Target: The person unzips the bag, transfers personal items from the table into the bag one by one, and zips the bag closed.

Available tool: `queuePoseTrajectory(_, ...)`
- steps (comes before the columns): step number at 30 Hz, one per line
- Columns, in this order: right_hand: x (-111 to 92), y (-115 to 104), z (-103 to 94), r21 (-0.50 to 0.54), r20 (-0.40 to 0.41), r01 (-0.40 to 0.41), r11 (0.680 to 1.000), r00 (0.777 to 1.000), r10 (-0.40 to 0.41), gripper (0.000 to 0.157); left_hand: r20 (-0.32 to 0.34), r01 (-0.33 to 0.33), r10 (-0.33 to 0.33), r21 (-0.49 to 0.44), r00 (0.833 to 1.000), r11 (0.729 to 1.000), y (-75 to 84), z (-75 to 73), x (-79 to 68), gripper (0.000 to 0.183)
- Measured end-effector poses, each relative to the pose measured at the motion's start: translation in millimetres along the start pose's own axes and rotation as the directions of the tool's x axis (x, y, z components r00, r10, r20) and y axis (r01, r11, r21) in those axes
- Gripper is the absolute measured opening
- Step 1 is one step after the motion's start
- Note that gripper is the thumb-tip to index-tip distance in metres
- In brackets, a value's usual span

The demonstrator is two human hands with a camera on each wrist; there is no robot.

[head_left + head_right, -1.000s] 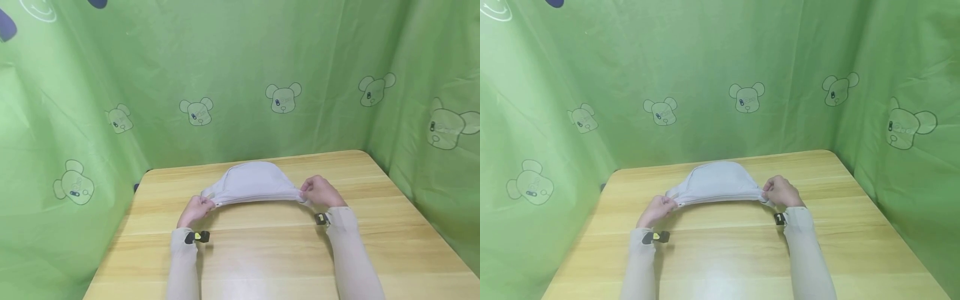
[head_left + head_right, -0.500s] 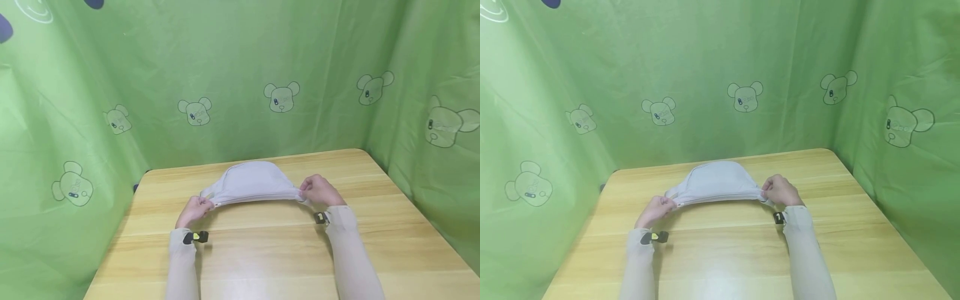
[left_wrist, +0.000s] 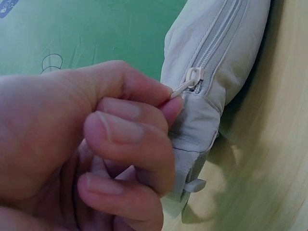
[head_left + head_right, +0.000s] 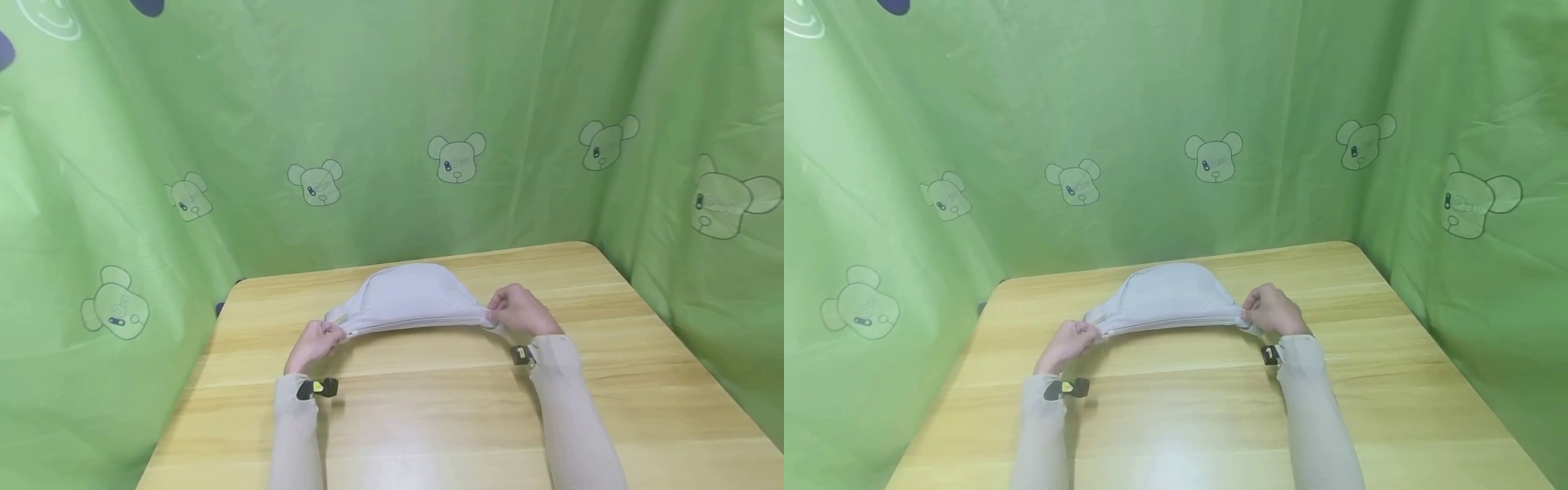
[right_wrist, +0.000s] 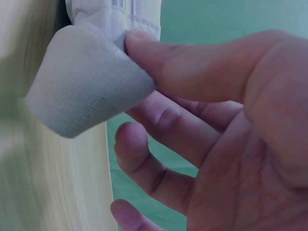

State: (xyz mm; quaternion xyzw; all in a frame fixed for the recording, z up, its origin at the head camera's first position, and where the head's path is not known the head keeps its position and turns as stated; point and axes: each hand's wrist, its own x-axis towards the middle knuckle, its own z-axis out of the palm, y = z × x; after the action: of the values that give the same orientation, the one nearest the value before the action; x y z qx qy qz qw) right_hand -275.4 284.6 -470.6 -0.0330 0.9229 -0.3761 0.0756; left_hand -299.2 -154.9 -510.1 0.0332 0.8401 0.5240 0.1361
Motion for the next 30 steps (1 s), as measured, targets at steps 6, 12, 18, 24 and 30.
queuePoseTrajectory(6,2,-2,-1.0,0.002,0.002,-0.003,1.0,1.0,0.003,0.017,0.012,-0.022,0.022,0.007,1.0,1.0,1.0,-2.8,0.0,0.021)
queuePoseTrajectory(12,0,0,0.6,0.0,0.031,-0.028,1.0,0.999,0.028,0.016,0.065,-0.029,0.026,0.048,0.998,0.998,-2.6,-5.1,0.5,0.024)
queuePoseTrajectory(18,-5,0,3.1,-0.005,0.047,-0.044,0.999,0.998,0.045,0.017,0.109,-0.032,0.027,0.045,0.994,0.998,-8.8,-6.5,2.1,0.023)
queuePoseTrajectory(24,-10,-4,2.4,0.004,0.081,-0.05,0.999,0.995,0.05,0.018,0.122,-0.021,0.012,0.069,0.992,0.997,-7.4,-6.4,0.0,0.023)
queuePoseTrajectory(30,-12,0,-4.4,-0.021,0.075,-0.033,0.999,0.997,0.034,0.021,0.125,-0.022,0.002,0.161,0.992,0.987,4.7,-6.2,-6.9,0.026)
